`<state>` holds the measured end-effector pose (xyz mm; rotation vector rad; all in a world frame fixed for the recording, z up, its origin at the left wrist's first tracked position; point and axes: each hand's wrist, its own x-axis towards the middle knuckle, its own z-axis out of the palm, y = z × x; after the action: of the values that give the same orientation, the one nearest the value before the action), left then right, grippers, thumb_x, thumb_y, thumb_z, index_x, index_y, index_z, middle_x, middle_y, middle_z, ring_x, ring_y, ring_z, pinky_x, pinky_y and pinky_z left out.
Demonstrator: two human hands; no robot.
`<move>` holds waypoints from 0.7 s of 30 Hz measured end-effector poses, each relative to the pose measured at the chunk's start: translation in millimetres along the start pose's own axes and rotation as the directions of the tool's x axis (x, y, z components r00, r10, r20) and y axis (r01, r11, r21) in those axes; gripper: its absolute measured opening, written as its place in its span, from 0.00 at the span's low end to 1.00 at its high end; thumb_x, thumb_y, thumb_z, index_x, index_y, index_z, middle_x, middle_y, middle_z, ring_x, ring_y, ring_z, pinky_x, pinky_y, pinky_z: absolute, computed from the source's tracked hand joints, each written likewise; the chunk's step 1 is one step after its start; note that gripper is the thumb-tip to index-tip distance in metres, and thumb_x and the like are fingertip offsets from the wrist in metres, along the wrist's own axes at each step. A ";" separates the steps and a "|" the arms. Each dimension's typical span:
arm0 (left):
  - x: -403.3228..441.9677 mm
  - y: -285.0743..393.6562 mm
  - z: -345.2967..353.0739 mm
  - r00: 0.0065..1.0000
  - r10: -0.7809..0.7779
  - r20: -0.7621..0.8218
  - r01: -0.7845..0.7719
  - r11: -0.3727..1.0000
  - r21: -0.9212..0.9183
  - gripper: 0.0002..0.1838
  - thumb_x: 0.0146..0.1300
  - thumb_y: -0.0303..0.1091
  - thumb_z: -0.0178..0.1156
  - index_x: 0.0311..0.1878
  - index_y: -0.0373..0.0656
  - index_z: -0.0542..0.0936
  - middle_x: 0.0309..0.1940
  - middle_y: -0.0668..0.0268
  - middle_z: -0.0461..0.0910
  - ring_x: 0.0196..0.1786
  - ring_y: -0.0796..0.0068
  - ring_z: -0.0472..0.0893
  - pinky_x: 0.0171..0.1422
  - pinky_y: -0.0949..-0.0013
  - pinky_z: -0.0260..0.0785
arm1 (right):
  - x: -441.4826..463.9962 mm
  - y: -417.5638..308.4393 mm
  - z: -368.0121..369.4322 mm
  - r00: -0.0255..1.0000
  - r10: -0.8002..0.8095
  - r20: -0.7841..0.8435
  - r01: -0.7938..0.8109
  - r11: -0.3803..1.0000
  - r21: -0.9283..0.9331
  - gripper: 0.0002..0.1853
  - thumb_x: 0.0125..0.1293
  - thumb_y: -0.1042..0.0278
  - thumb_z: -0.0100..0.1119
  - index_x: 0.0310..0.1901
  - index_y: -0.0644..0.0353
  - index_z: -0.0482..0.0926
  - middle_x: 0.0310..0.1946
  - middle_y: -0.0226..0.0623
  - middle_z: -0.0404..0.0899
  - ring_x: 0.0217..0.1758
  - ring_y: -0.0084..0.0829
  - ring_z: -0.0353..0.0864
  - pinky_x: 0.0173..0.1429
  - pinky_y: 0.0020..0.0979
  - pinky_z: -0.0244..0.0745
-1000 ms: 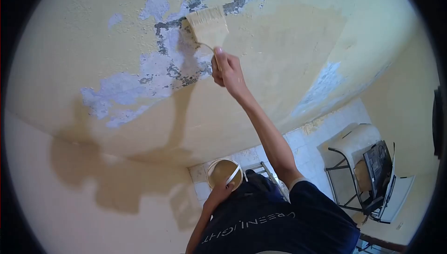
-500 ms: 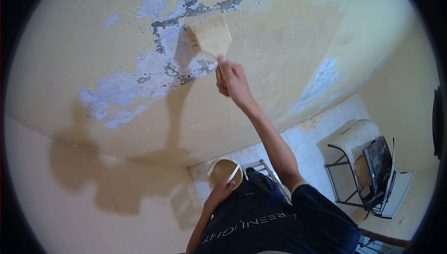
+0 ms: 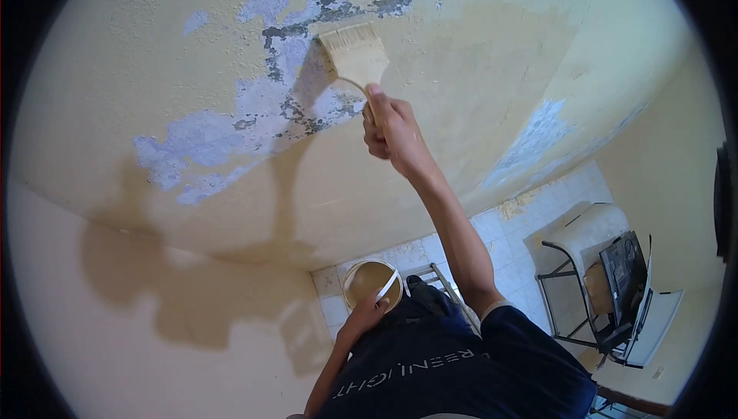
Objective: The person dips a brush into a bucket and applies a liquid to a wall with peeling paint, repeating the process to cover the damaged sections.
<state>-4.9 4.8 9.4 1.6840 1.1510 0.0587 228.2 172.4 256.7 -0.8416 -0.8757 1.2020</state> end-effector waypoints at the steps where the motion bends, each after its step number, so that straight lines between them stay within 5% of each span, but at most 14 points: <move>1: 1.7 -3.4 0.1 0.999 0.037 0.004 -0.037 0.999 0.015 0.27 0.67 0.41 0.54 0.64 0.33 0.70 0.38 0.45 0.81 0.37 0.57 0.81 0.47 0.60 0.73 | 12.5 6.0 -4.2 0.998 0.051 0.029 -0.052 0.998 0.031 0.27 0.76 0.43 0.42 0.22 0.52 0.59 0.14 0.21 0.51 0.11 0.15 0.45 0.15 0.23 0.39; 4: 1.6 -15.8 2.7 0.994 0.106 -0.007 -0.106 0.994 0.029 0.27 0.67 0.41 0.54 0.64 0.32 0.70 0.38 0.45 0.81 0.37 0.56 0.81 0.46 0.60 0.73 | 11.9 64.6 -22.5 0.999 0.045 0.015 -0.046 0.999 0.018 0.27 0.75 0.42 0.43 0.22 0.52 0.59 0.14 0.20 0.50 0.11 0.15 0.45 0.16 0.23 0.39; 5: 3.7 -17.3 2.9 0.989 0.141 -0.035 -0.140 0.990 0.025 0.27 0.67 0.41 0.54 0.63 0.33 0.70 0.38 0.45 0.81 0.37 0.56 0.81 0.46 0.60 0.73 | 2.4 77.2 -30.4 0.986 0.161 0.043 -0.164 0.985 0.059 0.28 0.75 0.41 0.43 0.21 0.52 0.58 0.14 0.20 0.49 0.12 0.14 0.45 0.15 0.22 0.39; 8: -1.7 -6.4 -0.7 1.000 -0.020 0.020 0.020 1.000 -0.021 0.27 0.68 0.44 0.55 0.63 0.33 0.72 0.44 0.44 0.81 0.48 0.54 0.81 0.55 0.58 0.71 | -25.3 86.1 -38.8 0.971 0.231 -0.059 -0.233 0.972 -0.021 0.29 0.74 0.40 0.44 0.21 0.51 0.58 0.14 0.19 0.49 0.11 0.14 0.45 0.15 0.22 0.38; 10: 8.4 -20.8 2.8 0.998 0.057 -0.033 -0.058 0.998 -0.029 0.27 0.68 0.43 0.54 0.63 0.33 0.71 0.41 0.45 0.81 0.43 0.55 0.81 0.51 0.59 0.72 | -25.2 55.0 -25.1 0.971 0.233 -0.059 -0.235 0.972 -0.017 0.28 0.76 0.44 0.41 0.19 0.50 0.57 0.13 0.18 0.49 0.10 0.13 0.47 0.14 0.22 0.39; 12: 0.4 -23.6 10.2 0.992 0.107 -0.059 -0.109 0.993 -0.040 0.26 0.67 0.41 0.54 0.63 0.33 0.71 0.39 0.45 0.81 0.38 0.56 0.81 0.48 0.60 0.72 | -16.4 29.1 -10.9 0.999 0.024 -0.043 -0.026 0.999 -0.036 0.28 0.77 0.44 0.41 0.19 0.50 0.57 0.12 0.18 0.50 0.10 0.14 0.48 0.14 0.22 0.40; 15: 2.4 -10.2 1.2 1.000 0.014 -0.002 -0.014 0.999 -0.038 0.26 0.67 0.40 0.54 0.63 0.34 0.71 0.38 0.46 0.81 0.38 0.57 0.81 0.47 0.60 0.72 | 17.3 25.1 -13.9 1.000 -0.003 0.002 0.003 1.000 -0.028 0.28 0.76 0.42 0.41 0.20 0.52 0.59 0.13 0.19 0.51 0.11 0.14 0.47 0.14 0.23 0.40; 18: 12.8 -26.2 3.0 0.998 0.054 0.012 -0.054 0.999 0.007 0.26 0.67 0.40 0.54 0.64 0.34 0.70 0.39 0.46 0.81 0.38 0.58 0.80 0.48 0.60 0.72 | 19.2 102.1 -40.3 0.994 -0.097 -0.044 0.090 0.987 -0.130 0.29 0.76 0.40 0.40 0.20 0.52 0.60 0.12 0.20 0.53 0.10 0.15 0.48 0.14 0.23 0.41; 21: 8.3 -36.4 11.5 0.982 0.178 -0.061 -0.182 0.982 -0.054 0.26 0.67 0.40 0.54 0.64 0.34 0.70 0.39 0.45 0.81 0.39 0.57 0.80 0.48 0.60 0.72 | -16.5 162.8 -65.1 0.989 0.091 -0.112 -0.107 0.984 -0.140 0.30 0.75 0.39 0.40 0.19 0.52 0.60 0.12 0.20 0.54 0.10 0.15 0.50 0.14 0.23 0.42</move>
<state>-18.0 2.1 -27.4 1.7393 1.0250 0.2523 218.0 177.4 80.9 -1.0686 -0.8510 1.1783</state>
